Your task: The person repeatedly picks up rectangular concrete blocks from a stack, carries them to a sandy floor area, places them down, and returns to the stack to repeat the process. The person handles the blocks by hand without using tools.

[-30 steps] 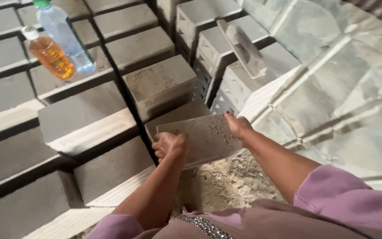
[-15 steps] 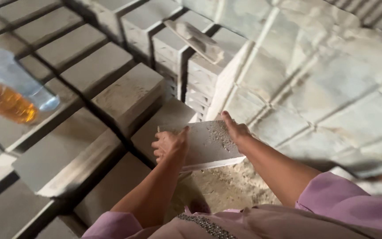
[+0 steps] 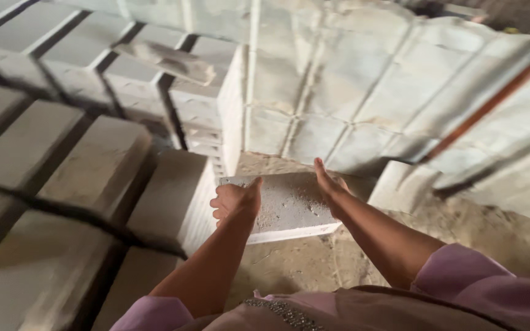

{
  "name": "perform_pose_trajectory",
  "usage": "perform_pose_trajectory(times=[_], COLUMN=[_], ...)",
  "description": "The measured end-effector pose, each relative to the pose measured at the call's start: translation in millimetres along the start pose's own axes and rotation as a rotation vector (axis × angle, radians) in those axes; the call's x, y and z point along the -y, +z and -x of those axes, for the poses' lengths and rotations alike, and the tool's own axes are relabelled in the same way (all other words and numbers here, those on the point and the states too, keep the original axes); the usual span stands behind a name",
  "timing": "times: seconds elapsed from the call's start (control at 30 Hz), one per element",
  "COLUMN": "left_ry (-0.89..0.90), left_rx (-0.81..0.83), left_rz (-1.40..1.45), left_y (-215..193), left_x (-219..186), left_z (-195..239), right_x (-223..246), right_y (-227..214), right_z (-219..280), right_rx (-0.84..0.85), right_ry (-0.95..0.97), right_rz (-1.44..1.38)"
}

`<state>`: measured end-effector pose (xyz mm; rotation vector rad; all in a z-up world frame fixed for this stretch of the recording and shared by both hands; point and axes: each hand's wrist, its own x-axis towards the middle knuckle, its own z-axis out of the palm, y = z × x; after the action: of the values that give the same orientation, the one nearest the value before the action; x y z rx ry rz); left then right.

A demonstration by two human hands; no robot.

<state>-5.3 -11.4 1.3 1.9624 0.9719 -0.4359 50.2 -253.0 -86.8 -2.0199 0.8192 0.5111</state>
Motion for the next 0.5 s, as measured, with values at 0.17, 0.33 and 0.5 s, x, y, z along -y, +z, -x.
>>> perform_pose_trajectory(times=[0.17,0.33,0.5], left_ry=[0.108,0.159,0.204], left_rx=[0.037,0.058,0.118], left_rz=[-0.032,-0.041,-0.131], left_y=[39,89,135], left_x=[-9,-10,-7], left_z=[21,49,97], right_x=[-20,-68,-122], right_y=[-43,-87,-136], right_z=[55,72,92], right_rx=[-0.166,-0.263,-0.284], right_ry=[0.145,0.166,0.188], right_rz=[-0.234,-0.277,-0.322])
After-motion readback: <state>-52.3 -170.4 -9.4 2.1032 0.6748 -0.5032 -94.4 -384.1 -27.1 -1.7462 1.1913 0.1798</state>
